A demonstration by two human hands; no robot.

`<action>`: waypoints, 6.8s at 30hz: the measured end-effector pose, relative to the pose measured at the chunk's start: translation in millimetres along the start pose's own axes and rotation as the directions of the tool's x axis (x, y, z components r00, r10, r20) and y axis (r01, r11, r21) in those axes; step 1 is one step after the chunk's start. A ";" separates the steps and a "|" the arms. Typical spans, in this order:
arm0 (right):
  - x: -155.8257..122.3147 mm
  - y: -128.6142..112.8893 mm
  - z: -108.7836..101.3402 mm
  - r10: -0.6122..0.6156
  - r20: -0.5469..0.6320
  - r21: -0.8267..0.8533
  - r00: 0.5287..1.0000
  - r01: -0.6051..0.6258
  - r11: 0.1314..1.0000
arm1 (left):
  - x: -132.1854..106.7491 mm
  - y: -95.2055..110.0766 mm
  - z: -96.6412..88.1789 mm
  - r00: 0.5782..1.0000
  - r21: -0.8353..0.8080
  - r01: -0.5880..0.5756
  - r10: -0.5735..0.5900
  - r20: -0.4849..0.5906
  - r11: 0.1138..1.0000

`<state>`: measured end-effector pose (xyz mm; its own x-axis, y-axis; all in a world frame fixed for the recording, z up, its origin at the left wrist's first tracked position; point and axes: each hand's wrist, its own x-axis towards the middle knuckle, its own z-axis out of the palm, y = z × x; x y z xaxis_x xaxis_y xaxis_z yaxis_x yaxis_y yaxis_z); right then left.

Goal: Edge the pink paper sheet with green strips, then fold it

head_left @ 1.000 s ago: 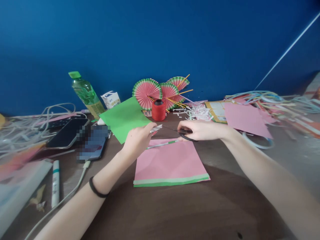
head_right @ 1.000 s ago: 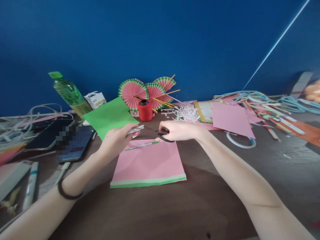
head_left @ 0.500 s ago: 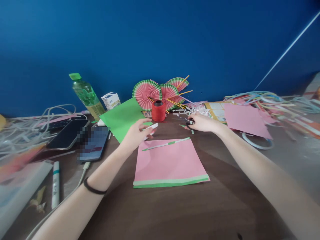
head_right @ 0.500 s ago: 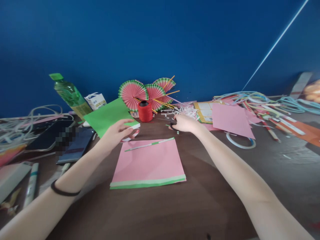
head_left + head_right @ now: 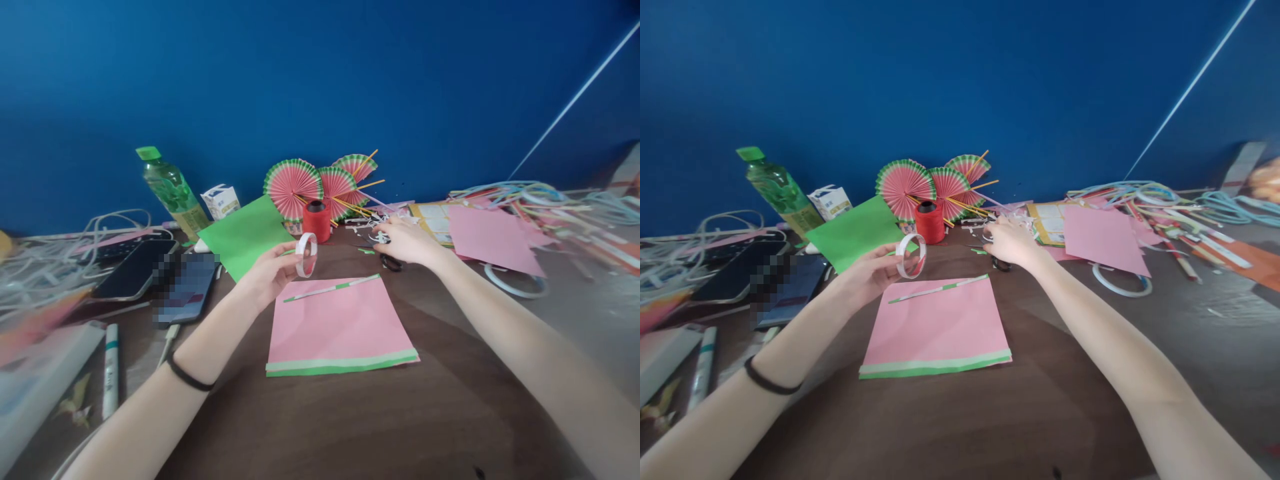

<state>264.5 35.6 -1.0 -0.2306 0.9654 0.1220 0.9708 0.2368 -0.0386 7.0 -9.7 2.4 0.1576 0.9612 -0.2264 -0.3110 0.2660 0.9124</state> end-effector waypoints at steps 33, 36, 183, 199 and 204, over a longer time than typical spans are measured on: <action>-36.5 -88.1 9.8 -0.364 -0.521 0.530 0.772 0.627 0.571 | -3.8 -17.2 5.2 0.976 -0.050 -0.021 0.031 0.213 0.999; -36.7 -87.8 11.0 -0.341 -0.499 0.554 0.797 0.596 0.581 | -6.5 -18.4 8.3 0.974 0.035 -0.071 0.062 0.216 0.997; -31.6 -88.8 49.9 -0.136 -0.152 0.930 0.979 0.188 0.316 | -0.2 -15.4 -5.9 0.922 0.883 -0.385 0.146 0.358 0.267; -36.4 -89.1 48.0 -0.343 -0.308 0.676 0.887 0.458 0.578 | -1.9 -17.6 -7.4 0.928 0.907 -0.372 0.097 0.360 0.195; -38.4 -89.6 51.5 -0.361 -0.357 0.618 0.862 0.507 0.601 | -5.5 -18.4 -5.1 0.922 0.915 -0.380 0.131 0.364 0.135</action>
<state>183.0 -17.1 -53.3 -0.5254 0.7073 0.4729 0.4251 0.6997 -0.5742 7.1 -19.5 -14.9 0.4454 0.8946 0.0347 0.7559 -0.3966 0.5209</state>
